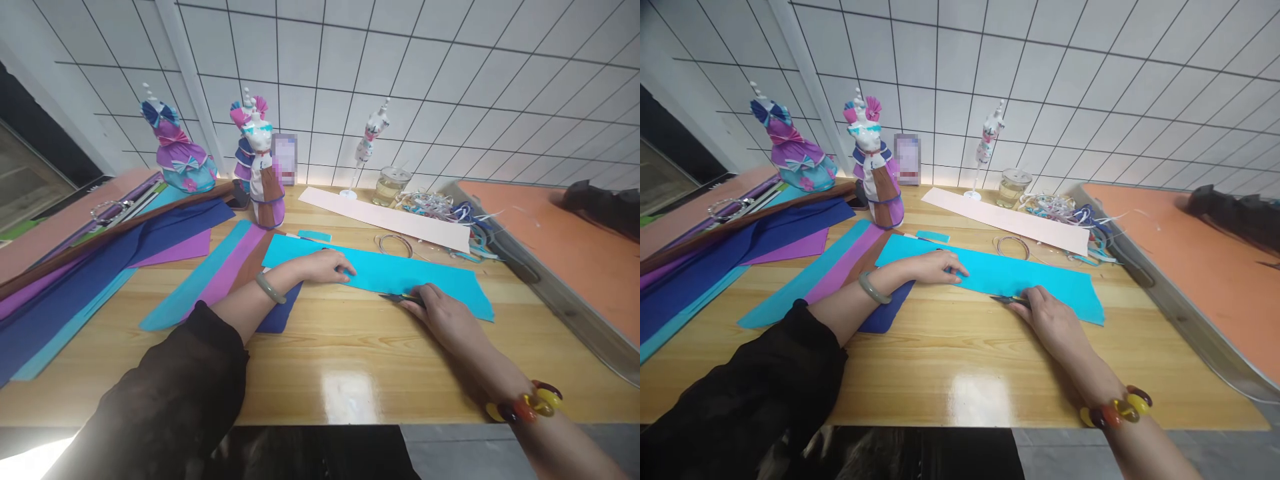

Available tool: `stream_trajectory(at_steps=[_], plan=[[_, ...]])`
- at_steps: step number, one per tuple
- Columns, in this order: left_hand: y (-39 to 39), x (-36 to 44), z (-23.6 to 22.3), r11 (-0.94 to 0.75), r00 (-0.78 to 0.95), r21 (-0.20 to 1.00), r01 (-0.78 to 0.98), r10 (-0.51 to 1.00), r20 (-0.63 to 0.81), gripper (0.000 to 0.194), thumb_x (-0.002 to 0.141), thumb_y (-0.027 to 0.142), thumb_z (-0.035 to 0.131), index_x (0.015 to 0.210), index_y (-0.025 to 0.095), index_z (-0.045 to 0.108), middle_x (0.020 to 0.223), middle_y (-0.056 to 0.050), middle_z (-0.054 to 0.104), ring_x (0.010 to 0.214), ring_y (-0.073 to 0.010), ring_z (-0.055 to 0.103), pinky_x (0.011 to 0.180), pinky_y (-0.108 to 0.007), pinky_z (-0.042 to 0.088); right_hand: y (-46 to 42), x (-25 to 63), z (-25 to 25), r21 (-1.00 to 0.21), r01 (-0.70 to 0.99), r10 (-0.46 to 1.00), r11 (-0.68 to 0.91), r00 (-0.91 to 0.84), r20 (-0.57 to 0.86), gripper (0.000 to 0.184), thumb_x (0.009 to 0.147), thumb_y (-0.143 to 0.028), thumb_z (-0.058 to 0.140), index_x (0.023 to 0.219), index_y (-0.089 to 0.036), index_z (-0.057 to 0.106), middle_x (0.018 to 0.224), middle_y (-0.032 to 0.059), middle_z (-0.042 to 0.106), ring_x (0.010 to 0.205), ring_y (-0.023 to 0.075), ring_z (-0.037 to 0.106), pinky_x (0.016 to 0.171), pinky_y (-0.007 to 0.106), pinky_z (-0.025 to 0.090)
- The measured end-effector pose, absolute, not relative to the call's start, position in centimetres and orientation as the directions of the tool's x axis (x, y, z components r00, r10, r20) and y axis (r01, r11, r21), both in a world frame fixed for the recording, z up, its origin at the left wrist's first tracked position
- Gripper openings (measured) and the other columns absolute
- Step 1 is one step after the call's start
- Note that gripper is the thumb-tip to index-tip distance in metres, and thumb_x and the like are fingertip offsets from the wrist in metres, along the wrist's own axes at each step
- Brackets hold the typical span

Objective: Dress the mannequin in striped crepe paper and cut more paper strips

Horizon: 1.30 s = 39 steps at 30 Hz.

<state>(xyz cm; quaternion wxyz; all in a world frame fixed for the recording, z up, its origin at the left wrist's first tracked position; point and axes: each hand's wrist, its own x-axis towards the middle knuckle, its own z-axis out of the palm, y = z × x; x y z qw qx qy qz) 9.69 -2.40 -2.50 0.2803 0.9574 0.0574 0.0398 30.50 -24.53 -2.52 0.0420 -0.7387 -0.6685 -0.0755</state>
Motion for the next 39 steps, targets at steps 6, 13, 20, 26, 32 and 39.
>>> stream_trajectory(at_steps=[6,13,20,26,32,39], plan=[[-2.5,9.7,-2.6,-0.851,0.993,0.523,0.041,0.09,0.069,0.033,0.084,0.032,0.053,0.113,0.021,0.064,0.086,-0.003,0.068,0.081,-0.0145,0.057,0.07,-0.023,0.039,-25.7,31.0,-2.5,0.008,0.991,0.977,-0.13,0.127,0.171,0.046,0.088,-0.059,0.032,0.093,-0.02,0.056,0.09,0.0108,0.063,0.077,0.0246,0.063,0.06,0.033,0.045],[-2.7,9.6,-2.7,-0.851,0.991,0.523,0.044,0.103,0.083,0.03,0.084,0.031,0.054,0.111,0.025,0.065,0.1,-0.001,0.069,0.091,-0.0154,0.058,0.075,-0.024,0.039,-25.1,29.7,-2.4,-0.047,0.993,0.977,-0.106,0.113,0.18,0.043,0.089,-0.058,0.033,0.092,-0.021,0.055,0.088,0.0109,0.063,0.079,0.0248,0.063,0.062,0.034,0.046],[-2.6,9.6,-3.0,-0.851,0.989,0.525,0.024,0.097,0.113,0.031,0.083,0.031,0.054,0.111,0.024,0.066,0.098,-0.002,0.07,0.085,-0.0158,0.058,0.073,-0.026,0.039,-24.2,28.9,-2.3,-0.034,0.993,0.979,-0.11,0.114,0.17,0.042,0.089,-0.056,0.033,0.093,-0.02,0.054,0.089,0.0107,0.063,0.079,0.0252,0.062,0.061,0.034,0.045],[-2.5,9.7,-3.1,-0.837,0.989,0.547,0.021,0.097,0.11,0.03,0.083,0.033,0.054,0.11,0.025,0.066,0.092,-0.002,0.07,0.081,-0.0146,0.058,0.072,-0.025,0.039,-24.1,29.4,-2.3,-0.038,0.997,0.981,-0.067,0.073,0.182,0.042,0.089,-0.056,0.033,0.093,-0.021,0.055,0.088,0.0098,0.064,0.077,0.024,0.063,0.06,0.033,0.045],[-2.3,9.9,-3.6,-0.844,0.989,0.534,0.04,0.112,0.102,0.031,0.083,0.033,0.053,0.111,0.027,0.065,0.093,0.0,0.069,0.08,-0.0139,0.058,0.071,-0.024,0.039,-24.0,29.8,-2.6,-0.009,0.994,0.979,-0.106,0.106,0.173,0.045,0.089,-0.058,0.032,0.091,-0.021,0.057,0.088,0.0096,0.065,0.073,0.0241,0.063,0.056,0.033,0.043],[-2.3,9.8,-3.7,-0.841,0.988,0.539,0.058,0.124,0.087,0.033,0.083,0.036,0.052,0.113,0.029,0.064,0.094,-0.001,0.068,0.085,-0.0151,0.057,0.076,-0.025,0.039,-24.0,29.9,-2.8,-0.026,0.988,0.979,-0.153,0.155,0.135,0.046,0.088,-0.059,0.034,0.094,-0.021,0.059,0.094,0.0088,0.067,0.076,0.0245,0.064,0.059,0.034,0.045]])
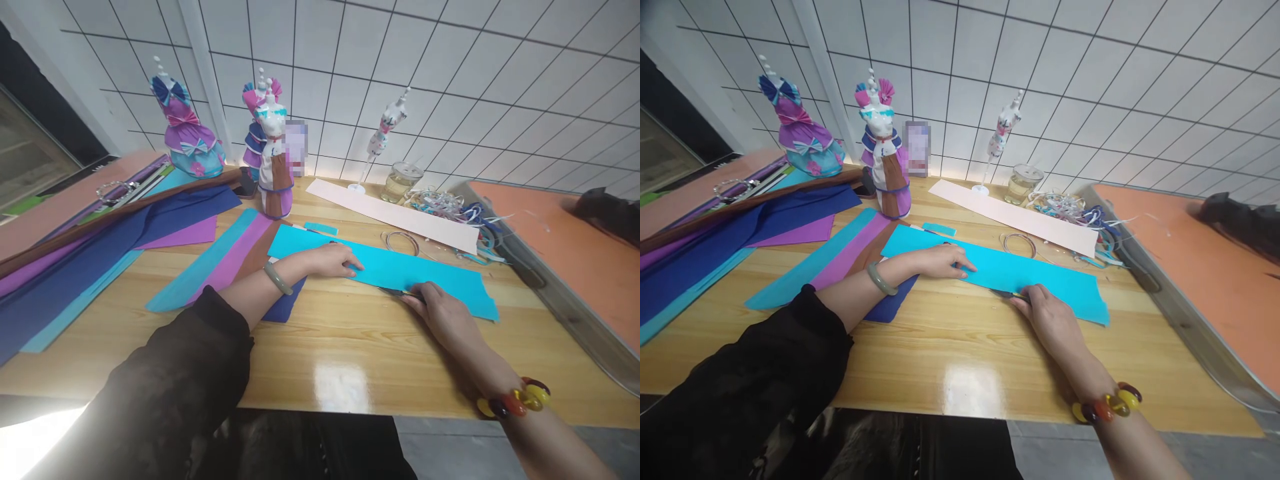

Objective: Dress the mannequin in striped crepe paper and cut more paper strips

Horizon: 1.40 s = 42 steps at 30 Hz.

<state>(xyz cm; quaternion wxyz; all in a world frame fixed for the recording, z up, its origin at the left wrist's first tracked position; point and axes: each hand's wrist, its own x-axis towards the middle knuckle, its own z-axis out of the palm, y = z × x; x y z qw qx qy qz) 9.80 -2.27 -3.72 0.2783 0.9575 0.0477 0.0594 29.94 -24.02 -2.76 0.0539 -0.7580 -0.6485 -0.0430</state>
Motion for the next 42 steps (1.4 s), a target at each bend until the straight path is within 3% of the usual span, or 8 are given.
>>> stream_trajectory(at_steps=[6,27,42], plan=[[-2.3,9.7,-3.5,-0.835,0.989,0.548,0.052,0.118,0.085,0.033,0.084,0.037,0.051,0.113,0.028,0.064,0.102,-0.001,0.067,0.089,-0.0151,0.057,0.077,-0.024,0.039,-24.1,30.0,-2.8,-0.043,0.985,0.978,-0.166,0.17,0.123,0.045,0.088,-0.058,0.033,0.096,-0.021,0.057,0.096,0.009,0.067,0.079,0.0249,0.064,0.061,0.033,0.045],[-2.4,9.7,-3.4,-0.84,0.988,0.54,0.06,0.127,0.087,0.033,0.083,0.036,0.053,0.113,0.027,0.064,0.09,-0.001,0.066,0.081,-0.0136,0.056,0.073,-0.023,0.037,-24.4,29.9,-2.6,-0.066,0.97,0.967,-0.232,0.237,0.093,0.045,0.087,-0.06,0.035,0.091,-0.022,0.058,0.093,0.0073,0.067,0.078,0.0239,0.063,0.061,0.033,0.044],[-2.3,9.9,-3.4,-0.835,0.987,0.546,0.065,0.133,0.085,0.034,0.08,0.035,0.054,0.11,0.025,0.066,0.084,0.0,0.067,0.074,-0.0125,0.055,0.064,-0.021,0.036,-22.9,28.6,-2.8,-0.034,0.989,0.979,-0.141,0.144,0.142,0.046,0.087,-0.059,0.036,0.096,-0.019,0.056,0.091,0.0091,0.066,0.08,0.0253,0.063,0.061,0.033,0.044]])
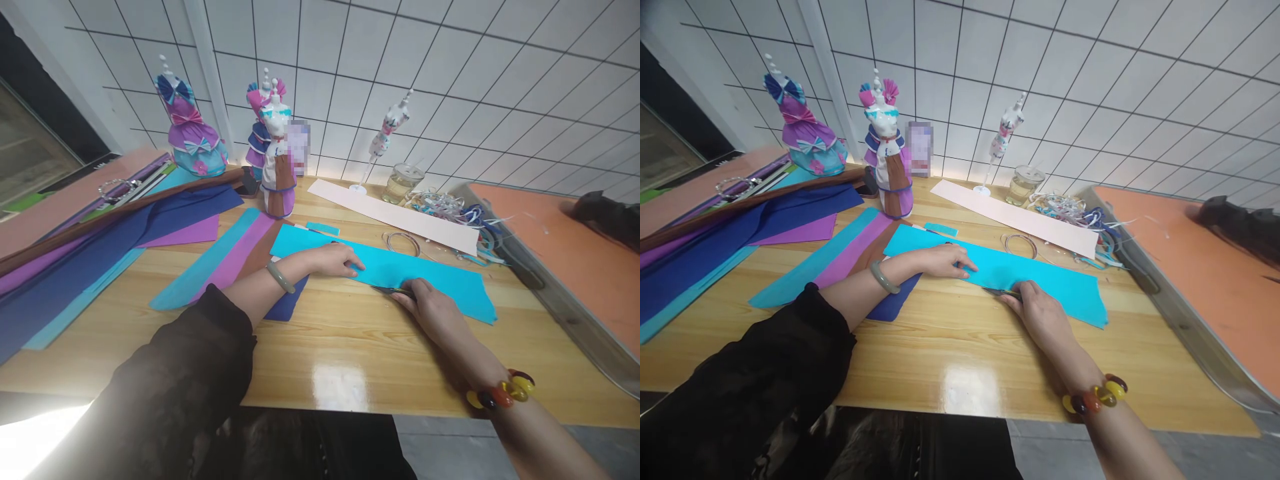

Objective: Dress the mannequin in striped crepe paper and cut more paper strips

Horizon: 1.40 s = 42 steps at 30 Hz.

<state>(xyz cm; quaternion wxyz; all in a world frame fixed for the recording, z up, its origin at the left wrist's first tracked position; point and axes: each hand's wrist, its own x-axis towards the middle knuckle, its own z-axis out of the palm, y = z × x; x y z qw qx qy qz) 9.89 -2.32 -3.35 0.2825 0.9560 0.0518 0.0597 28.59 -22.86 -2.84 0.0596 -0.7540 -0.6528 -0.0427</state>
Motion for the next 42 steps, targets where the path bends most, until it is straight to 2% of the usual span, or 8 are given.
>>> stream_trajectory(at_steps=[12,26,42], plan=[[-2.4,9.9,-3.2,-0.834,0.989,0.551,0.045,0.115,0.093,0.034,0.08,0.035,0.054,0.11,0.022,0.066,0.085,-0.001,0.067,0.075,-0.0127,0.055,0.065,-0.021,0.036,-23.3,28.4,-2.3,-0.015,0.983,0.975,-0.183,0.183,0.122,0.044,0.087,-0.06,0.034,0.086,-0.022,0.056,0.083,0.0061,0.066,0.072,0.0239,0.062,0.057,0.032,0.04],[-2.5,9.9,-2.8,-0.839,0.988,0.535,0.101,0.149,0.048,0.033,0.079,0.033,0.057,0.109,0.024,0.067,0.081,0.0,0.066,0.075,-0.0127,0.055,0.064,-0.021,0.036,-22.4,28.2,-3.0,-0.056,0.992,0.983,-0.109,0.116,0.142,0.048,0.087,-0.06,0.034,0.096,-0.02,0.057,0.091,0.0113,0.066,0.079,0.0261,0.064,0.06,0.034,0.044],[-2.9,9.6,-1.8,-0.83,0.989,0.543,0.124,0.148,0.001,0.034,0.081,0.033,0.055,0.112,0.022,0.065,0.088,-0.002,0.066,0.079,-0.0123,0.056,0.064,-0.019,0.037,-21.9,28.2,-3.3,-0.086,0.994,0.987,-0.071,0.083,0.136,0.048,0.086,-0.062,0.034,0.095,-0.02,0.056,0.092,0.0108,0.065,0.076,0.0248,0.063,0.059,0.033,0.044]])
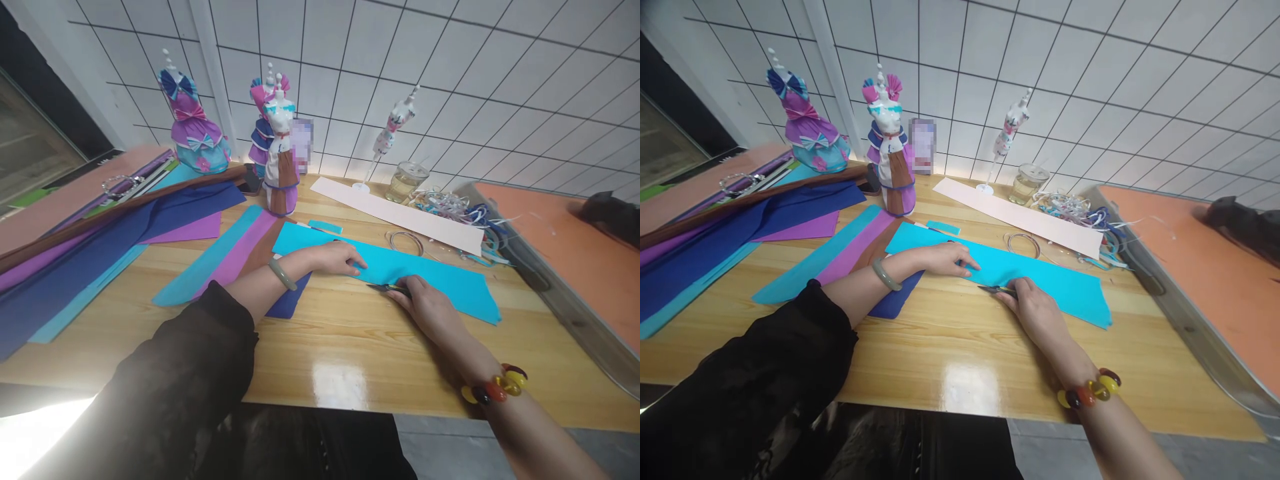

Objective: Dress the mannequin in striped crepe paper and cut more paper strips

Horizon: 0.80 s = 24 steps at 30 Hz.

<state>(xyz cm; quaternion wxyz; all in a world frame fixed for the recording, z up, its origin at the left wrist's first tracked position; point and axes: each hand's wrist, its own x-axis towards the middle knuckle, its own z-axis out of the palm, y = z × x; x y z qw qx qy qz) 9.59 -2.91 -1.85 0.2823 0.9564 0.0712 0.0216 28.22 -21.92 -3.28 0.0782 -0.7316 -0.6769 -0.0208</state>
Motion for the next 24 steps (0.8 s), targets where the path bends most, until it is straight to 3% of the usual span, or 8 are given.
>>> stream_trajectory(at_steps=[24], plan=[[-2.74,9.72,-2.18,-0.809,0.986,0.574,0.125,0.165,0.016,0.034,0.079,0.032,0.057,0.11,0.022,0.066,0.086,-0.001,0.066,0.076,-0.0117,0.056,0.063,-0.019,0.037,-21.7,27.86,-3.4,-0.08,0.992,0.987,-0.095,0.104,0.124,0.047,0.086,-0.061,0.035,0.094,-0.021,0.056,0.093,0.0105,0.067,0.077,0.0253,0.063,0.06,0.034,0.044]])
